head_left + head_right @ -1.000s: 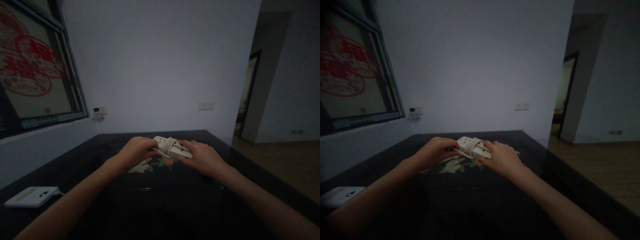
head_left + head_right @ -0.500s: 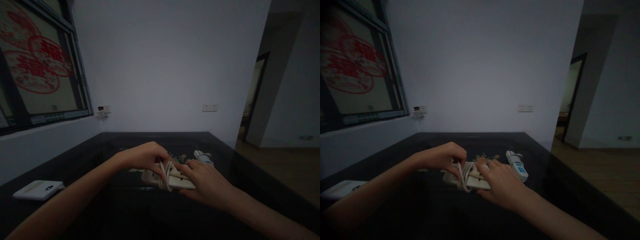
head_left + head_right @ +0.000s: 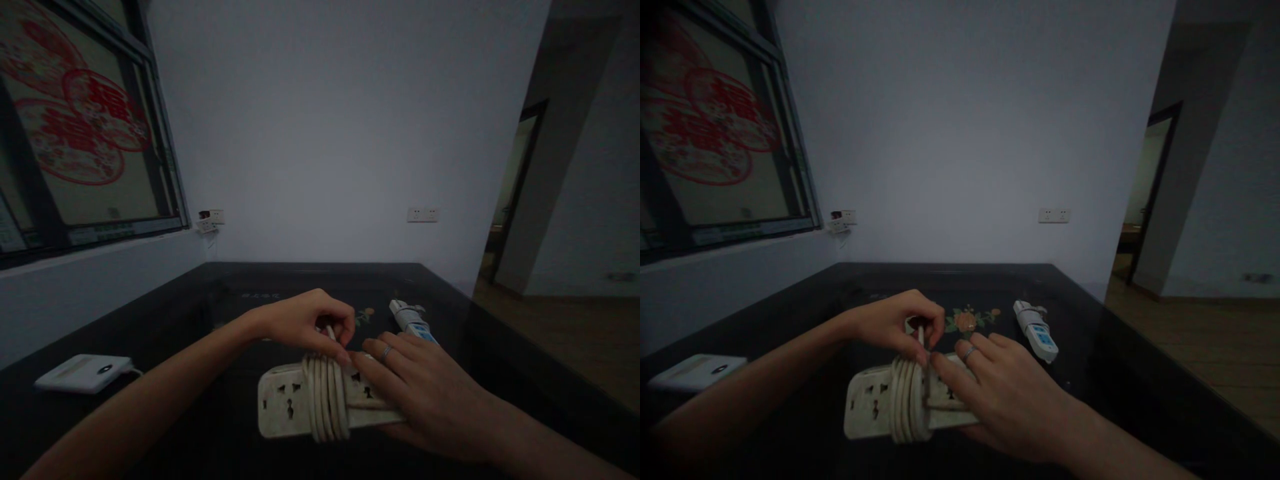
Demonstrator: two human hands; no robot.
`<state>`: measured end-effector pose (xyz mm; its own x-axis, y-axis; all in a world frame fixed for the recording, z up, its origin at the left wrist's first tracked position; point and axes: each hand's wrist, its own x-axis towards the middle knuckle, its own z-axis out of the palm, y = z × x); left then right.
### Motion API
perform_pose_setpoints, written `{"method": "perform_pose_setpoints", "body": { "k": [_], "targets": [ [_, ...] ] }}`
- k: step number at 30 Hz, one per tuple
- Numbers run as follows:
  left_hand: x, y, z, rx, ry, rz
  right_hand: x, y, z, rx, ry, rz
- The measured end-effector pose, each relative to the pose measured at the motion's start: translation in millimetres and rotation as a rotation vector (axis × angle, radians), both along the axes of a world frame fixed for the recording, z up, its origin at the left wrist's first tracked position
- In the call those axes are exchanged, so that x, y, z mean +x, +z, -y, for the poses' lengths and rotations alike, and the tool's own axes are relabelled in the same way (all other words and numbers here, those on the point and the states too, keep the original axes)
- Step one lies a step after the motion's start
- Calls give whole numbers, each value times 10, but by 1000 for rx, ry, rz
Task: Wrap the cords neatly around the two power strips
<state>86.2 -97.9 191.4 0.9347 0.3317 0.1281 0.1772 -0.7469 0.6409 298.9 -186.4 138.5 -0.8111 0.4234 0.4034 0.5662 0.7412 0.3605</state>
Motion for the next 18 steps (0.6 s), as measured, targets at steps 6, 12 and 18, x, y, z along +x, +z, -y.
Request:
{"method": "perform_pose_setpoints", "body": {
  "k": [6,12,18],
  "targets": [
    [-14,-108,-102,-105,26,238,-6,24,56,98,78,-123],
    [21,-304,-151,-272,101,334,17,88,98,303,130,-160],
    [79,-545,-185,-446,106,460,-28,64,72,314,136,-201]
  ]
}}
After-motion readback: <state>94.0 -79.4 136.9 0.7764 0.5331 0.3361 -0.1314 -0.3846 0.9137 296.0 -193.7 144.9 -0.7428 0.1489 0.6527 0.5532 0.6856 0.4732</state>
